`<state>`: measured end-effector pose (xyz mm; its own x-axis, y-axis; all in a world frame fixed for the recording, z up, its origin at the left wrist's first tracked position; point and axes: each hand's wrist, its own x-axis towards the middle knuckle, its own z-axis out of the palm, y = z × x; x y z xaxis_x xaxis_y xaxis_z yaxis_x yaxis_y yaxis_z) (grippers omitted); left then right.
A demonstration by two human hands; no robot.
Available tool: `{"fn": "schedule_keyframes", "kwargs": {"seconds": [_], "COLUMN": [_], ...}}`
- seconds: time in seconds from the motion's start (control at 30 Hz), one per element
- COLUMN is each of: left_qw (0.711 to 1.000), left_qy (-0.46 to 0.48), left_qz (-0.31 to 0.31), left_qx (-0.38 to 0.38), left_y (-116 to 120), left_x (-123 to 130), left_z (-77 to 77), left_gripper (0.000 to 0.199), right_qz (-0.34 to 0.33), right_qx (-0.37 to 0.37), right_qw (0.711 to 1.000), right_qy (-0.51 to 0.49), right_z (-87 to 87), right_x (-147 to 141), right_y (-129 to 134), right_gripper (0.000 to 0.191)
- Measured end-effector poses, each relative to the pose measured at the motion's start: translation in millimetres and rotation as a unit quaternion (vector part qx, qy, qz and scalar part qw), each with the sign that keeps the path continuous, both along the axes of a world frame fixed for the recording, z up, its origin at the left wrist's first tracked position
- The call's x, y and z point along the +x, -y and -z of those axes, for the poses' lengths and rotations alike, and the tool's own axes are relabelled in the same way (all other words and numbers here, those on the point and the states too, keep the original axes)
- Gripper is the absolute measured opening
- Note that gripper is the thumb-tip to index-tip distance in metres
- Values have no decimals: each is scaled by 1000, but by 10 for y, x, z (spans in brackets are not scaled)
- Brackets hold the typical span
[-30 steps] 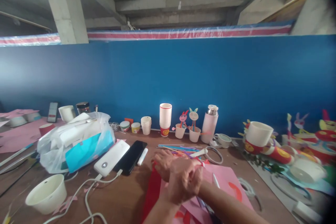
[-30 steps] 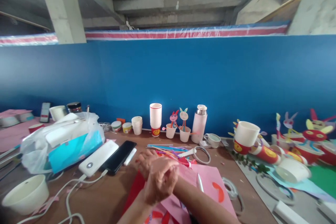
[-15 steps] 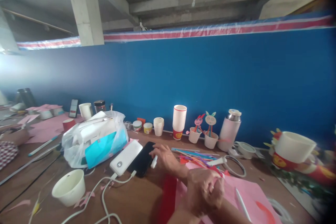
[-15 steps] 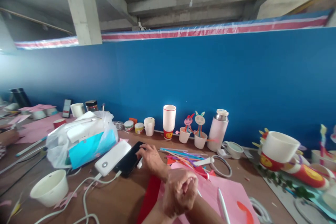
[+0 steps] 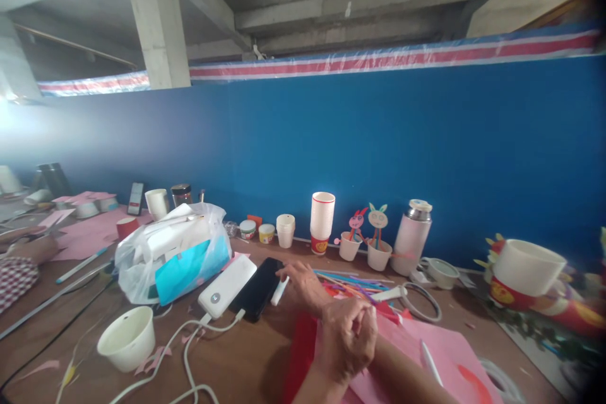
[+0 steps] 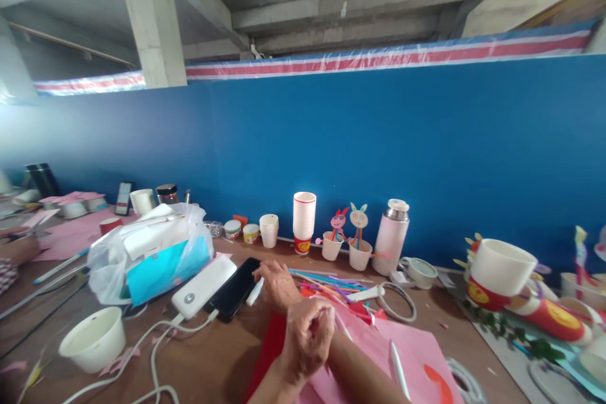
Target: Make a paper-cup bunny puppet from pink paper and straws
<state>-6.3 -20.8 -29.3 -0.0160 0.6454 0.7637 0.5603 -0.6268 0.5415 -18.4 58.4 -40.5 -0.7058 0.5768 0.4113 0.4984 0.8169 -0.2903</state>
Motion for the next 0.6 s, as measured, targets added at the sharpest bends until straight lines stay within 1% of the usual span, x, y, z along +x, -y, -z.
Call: {"fn": "schedule_keyframes", "kwargs": {"seconds": [0.1,0.2,0.27,0.37,0.5,0.6], "left_qw": [1000,999,999,999,999,999], "left_qy": [12,22,25,31,37,36], "left_qz": [-15,-27,-26,-15,-7,6], "left_qx": [8,16,16,9,-12,-39], "left_y": [15,2,-12,-28,-29,-24], "left_x": [-37,-69,-87,-106,-110,-109], "left_z": [22,29,29,34,44,43], "left_gripper": [18,19,19,19,19,20], "right_qz": [-37,-59,-41,15,73,91], "right_qx": [13,5,0,-15,-40,-55], "right_qw": [999,998,999,1000,997,994], "right_qy": [7,25,17,1,-1,9], "right_z": [-3,24,44,78,128,139], "right_x": [-187,-261,-232,-112,118,335], "right_y": [59,53,-2,-127,-251,-282], "right_gripper": [42,42,39,32,22,20]}}
